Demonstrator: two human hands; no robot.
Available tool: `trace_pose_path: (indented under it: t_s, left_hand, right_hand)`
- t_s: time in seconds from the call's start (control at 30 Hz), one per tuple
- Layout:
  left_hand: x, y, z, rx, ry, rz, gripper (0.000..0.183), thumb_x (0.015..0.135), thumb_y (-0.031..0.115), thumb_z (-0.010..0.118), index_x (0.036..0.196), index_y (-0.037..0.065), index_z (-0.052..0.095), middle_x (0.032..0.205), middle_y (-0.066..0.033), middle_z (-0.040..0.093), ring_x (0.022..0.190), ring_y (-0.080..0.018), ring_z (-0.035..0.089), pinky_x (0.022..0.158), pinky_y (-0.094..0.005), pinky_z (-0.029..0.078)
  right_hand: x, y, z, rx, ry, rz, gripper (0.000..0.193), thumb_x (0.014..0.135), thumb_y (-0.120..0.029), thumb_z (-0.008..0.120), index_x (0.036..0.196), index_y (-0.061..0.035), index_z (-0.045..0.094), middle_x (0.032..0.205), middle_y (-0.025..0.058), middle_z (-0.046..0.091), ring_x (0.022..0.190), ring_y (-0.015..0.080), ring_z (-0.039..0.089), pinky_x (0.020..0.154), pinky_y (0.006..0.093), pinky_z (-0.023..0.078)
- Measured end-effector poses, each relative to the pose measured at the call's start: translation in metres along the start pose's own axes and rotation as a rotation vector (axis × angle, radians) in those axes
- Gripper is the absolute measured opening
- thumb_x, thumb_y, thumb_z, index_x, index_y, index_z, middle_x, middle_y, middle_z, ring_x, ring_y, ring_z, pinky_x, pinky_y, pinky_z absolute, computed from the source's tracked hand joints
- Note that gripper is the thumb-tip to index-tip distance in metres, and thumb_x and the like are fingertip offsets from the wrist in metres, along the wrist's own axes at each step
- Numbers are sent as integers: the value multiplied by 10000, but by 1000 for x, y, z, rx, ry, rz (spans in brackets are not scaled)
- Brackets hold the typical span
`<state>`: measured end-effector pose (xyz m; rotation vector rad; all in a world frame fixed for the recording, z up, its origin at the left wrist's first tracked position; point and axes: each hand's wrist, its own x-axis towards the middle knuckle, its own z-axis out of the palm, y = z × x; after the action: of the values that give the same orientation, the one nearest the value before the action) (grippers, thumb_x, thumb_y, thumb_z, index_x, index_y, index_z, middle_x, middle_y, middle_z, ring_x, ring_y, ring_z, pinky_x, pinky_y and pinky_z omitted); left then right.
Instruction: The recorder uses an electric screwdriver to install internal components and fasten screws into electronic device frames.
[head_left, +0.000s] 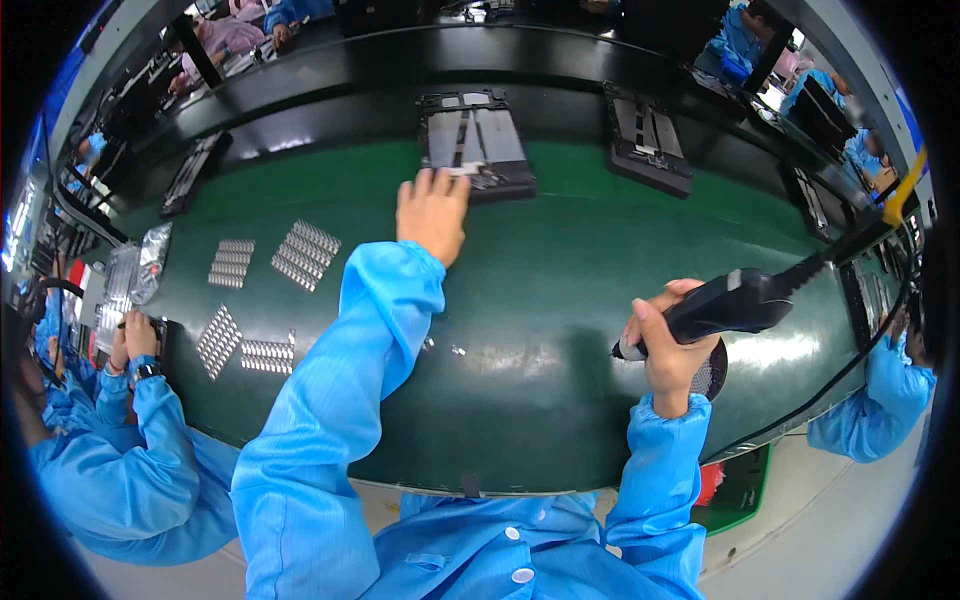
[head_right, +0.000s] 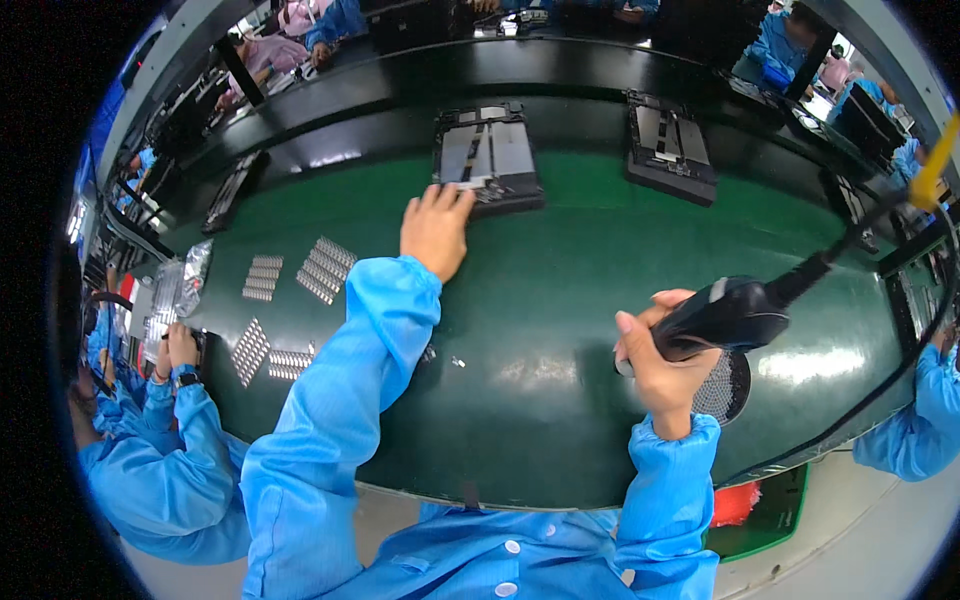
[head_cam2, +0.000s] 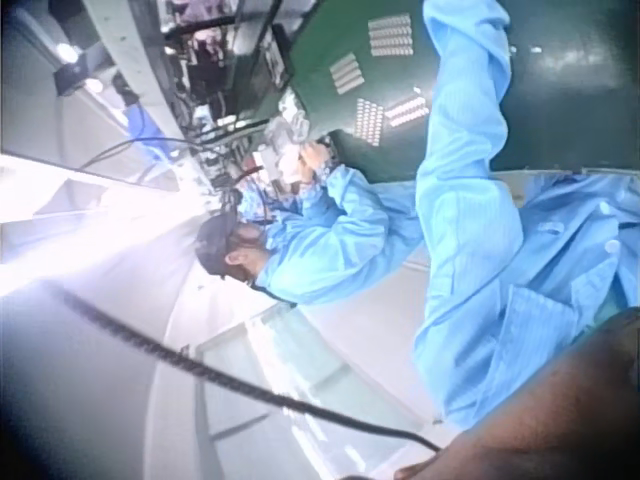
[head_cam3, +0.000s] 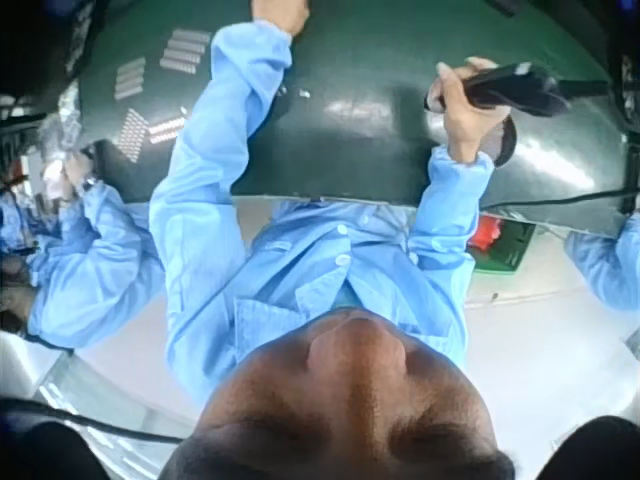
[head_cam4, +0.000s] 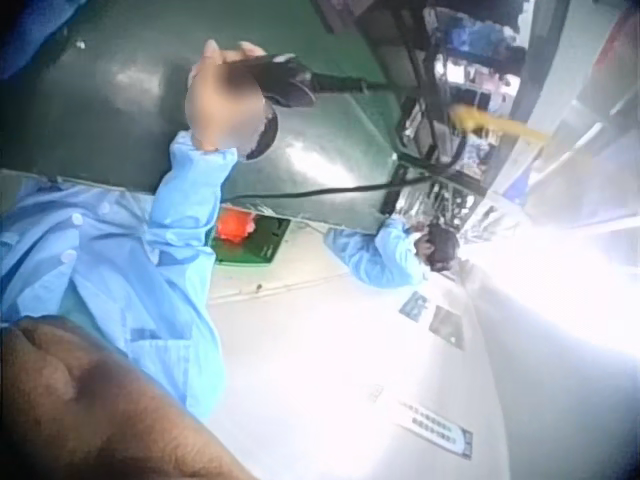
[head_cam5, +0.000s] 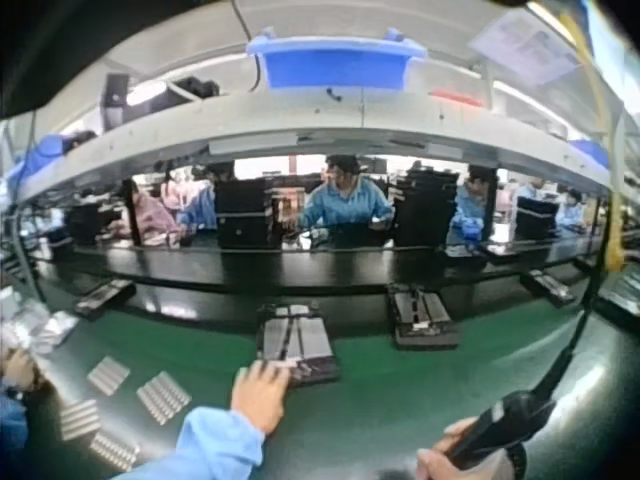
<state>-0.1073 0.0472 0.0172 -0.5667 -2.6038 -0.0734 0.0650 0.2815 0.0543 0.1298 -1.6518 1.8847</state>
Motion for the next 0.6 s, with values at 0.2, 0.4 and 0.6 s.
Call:
trace_pose_path:
  t_s: [0.2, 0.4, 0.6]
  left_hand:
    - [-6, -21, -20, 151, -233, -202, 353, 817, 132, 569, 1164, 72, 586, 1329, -156, 470, 1286, -358, 376, 1042, -553, 289]
    - [-12, 16, -38, -97, -248, 12, 427, 787, 207, 644, 1177, 45, 581, 1348, -193, 450, 1299, -365, 355, 1050, -550, 277]
    - [29, 83, -14, -256, -154, 466, 481, 692, 70, 652, 1166, 51, 570, 1330, -167, 454, 1299, -314, 363, 1065, -510, 278]
  right_hand:
    - [1, 10, 2, 8, 3, 126, 308, 749, 91, 668, 998, 6, 507, 595, 34, 569, 479, 81, 527, 441, 212, 399]
    - [9, 8, 6, -39, -31, 241, 236, 741, 30, 708, 927, 1, 565, 587, -22, 548, 490, 38, 485, 463, 202, 379]
    - [9, 16, -9, -36, -25, 178, 249, 706, -17, 731, 904, -17, 579, 575, -65, 497, 537, 4, 413, 473, 204, 339]
